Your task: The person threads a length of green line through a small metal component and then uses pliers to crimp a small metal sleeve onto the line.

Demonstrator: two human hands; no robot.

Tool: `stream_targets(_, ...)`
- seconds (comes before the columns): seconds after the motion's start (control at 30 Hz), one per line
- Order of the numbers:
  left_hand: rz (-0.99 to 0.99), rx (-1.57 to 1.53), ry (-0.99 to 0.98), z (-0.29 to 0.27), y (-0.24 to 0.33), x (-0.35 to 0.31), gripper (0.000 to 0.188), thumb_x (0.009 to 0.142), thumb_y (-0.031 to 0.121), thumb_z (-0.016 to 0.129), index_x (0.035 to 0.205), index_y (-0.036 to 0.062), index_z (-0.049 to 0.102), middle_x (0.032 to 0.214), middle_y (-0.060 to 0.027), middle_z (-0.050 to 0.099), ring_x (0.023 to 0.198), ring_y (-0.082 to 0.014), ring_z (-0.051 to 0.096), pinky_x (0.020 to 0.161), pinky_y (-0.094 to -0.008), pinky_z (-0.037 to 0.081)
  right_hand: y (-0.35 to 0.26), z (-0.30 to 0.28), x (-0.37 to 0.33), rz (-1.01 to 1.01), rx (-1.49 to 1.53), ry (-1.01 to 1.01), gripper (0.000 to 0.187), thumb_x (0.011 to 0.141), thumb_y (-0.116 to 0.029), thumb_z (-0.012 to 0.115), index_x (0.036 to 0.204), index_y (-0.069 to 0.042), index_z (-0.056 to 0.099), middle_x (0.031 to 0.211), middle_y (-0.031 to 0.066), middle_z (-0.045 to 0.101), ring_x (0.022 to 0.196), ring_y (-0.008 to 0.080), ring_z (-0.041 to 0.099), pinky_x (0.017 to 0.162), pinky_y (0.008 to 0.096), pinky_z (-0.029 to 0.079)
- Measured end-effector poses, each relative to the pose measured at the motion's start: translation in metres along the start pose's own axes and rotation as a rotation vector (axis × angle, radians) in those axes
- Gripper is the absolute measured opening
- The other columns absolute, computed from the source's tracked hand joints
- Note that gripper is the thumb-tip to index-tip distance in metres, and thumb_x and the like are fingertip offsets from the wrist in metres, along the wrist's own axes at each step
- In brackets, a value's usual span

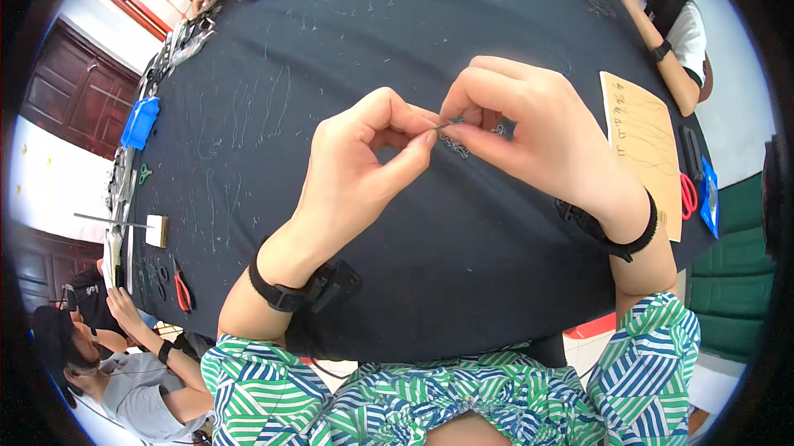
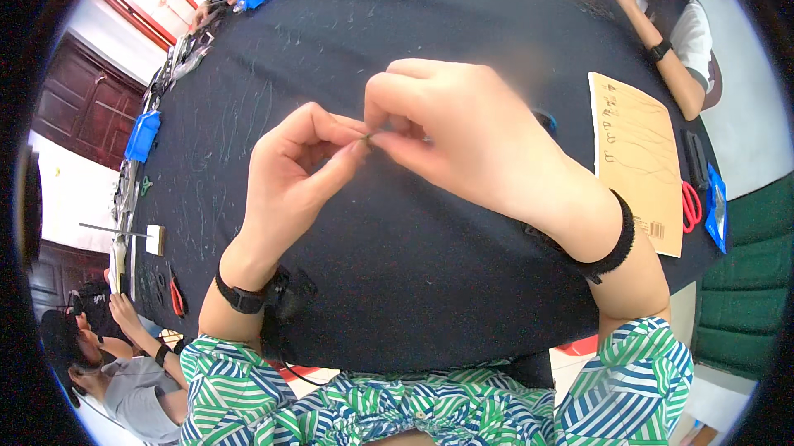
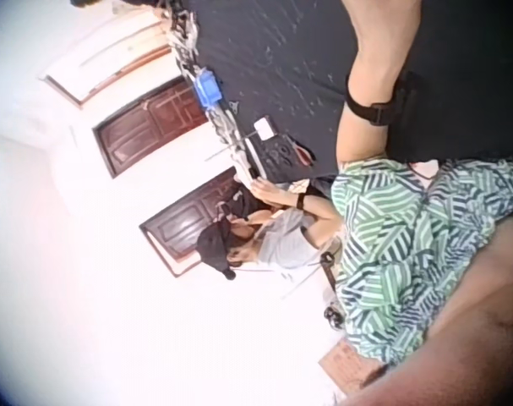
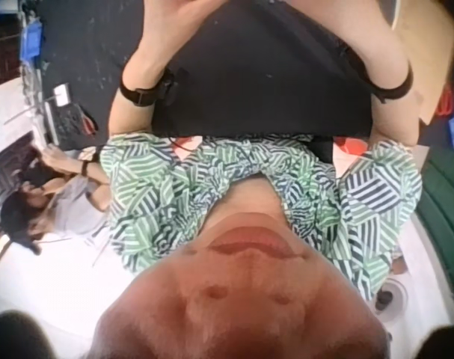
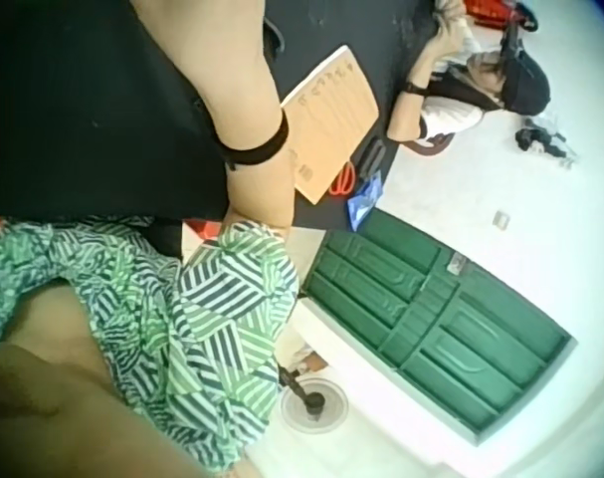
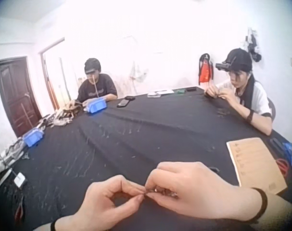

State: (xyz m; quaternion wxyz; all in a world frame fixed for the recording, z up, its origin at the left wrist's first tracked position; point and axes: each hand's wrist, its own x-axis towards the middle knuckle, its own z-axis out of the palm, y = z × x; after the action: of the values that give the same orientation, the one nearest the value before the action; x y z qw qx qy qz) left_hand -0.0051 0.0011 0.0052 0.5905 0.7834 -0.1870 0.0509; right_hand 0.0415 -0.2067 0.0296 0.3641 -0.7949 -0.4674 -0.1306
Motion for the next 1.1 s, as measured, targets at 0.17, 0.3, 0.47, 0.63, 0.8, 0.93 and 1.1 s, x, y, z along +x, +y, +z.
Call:
stream_targets(0.17,-0.049,0.048,-0.01,0.0,0.003,0.0,0.006,0.09,-0.001,0.064,0.094,-0.0015,0.061,0.099,-0.0082,0.067,0.088,-0.0087,0.063,0.079,-0.0227,0.052,0.004,0.003,-0.001,-0.069,-0.035,0.027,0.01,0.078,0.0,0.069,0.084,-0.001,0.061,0.075,0.0063,0.055,0.062,0.0162,0.057,0.055,0.0281,0.045)
stream_targets(0.3,-0.083,-0.025,-0.014,-0.002,0.001,0.001,0.008,0.09,0.002,0.066,0.096,-0.0009,0.061,0.098,-0.0075,0.067,0.086,-0.0082,0.063,0.077,-0.0221,0.052,0.006,0.0,0.0,-0.032,0.057,-0.018,0.009,0.08,-0.001,0.068,0.084,-0.001,0.061,0.076,0.0055,0.056,0.062,0.0146,0.056,0.054,0.0274,0.044)
stream_targets(0.47,-0.14,-0.233,-0.001,-0.005,0.0,0.005,0.018,0.09,0.008,0.068,0.103,-0.0005,0.059,0.095,-0.0062,0.067,0.085,-0.0083,0.065,0.074,-0.0197,0.053,0.008,-0.001,0.0,0.021,0.115,-0.029,0.008,0.082,-0.002,0.068,0.084,-0.002,0.061,0.076,0.0048,0.056,0.062,0.0134,0.055,0.054,0.0267,0.043)
stream_targets(0.63,-0.16,-0.299,-0.002,-0.008,-0.003,0.007,0.02,0.09,0.009,0.068,0.106,0.0006,0.058,0.095,-0.0066,0.067,0.086,-0.009,0.065,0.075,-0.0215,0.054,0.006,0.002,0.002,0.002,0.074,-0.018,0.009,0.08,-0.003,0.069,0.084,-0.003,0.062,0.074,0.0047,0.055,0.062,0.0133,0.055,0.055,0.0274,0.044)
stream_targets(0.8,-0.207,-0.366,0.006,-0.01,-0.001,0.008,0.022,0.09,0.009,0.069,0.107,0.0012,0.059,0.096,-0.0069,0.067,0.086,-0.0102,0.065,0.076,-0.0237,0.054,0.01,0.007,0.003,-0.195,-0.119,0.084,0.011,0.077,-0.005,0.073,0.083,-0.006,0.063,0.072,0.006,0.053,0.063,0.0203,0.056,0.056,0.0315,0.045)
stream_targets(0.93,-0.21,-0.354,0.01,-0.011,0.0,0.007,0.02,0.09,0.008,0.067,0.108,0.0028,0.058,0.096,-0.006,0.068,0.086,-0.0105,0.065,0.073,-0.0244,0.053,0.009,0.006,0.003,-0.23,-0.17,0.095,0.011,0.077,-0.005,0.073,0.082,-0.005,0.064,0.073,0.0063,0.054,0.065,0.0225,0.057,0.056,0.0327,0.045)
stream_targets(1.1,-0.209,-0.342,0.02,-0.011,0.0,0.007,0.021,0.091,0.008,0.067,0.109,0.0025,0.058,0.096,-0.0064,0.068,0.087,-0.0109,0.066,0.074,-0.0238,0.053,0.01,0.006,0.004,-0.236,-0.157,0.092,0.01,0.076,-0.003,0.071,0.083,-0.005,0.064,0.073,0.0072,0.054,0.065,0.023,0.056,0.056,0.0333,0.045)
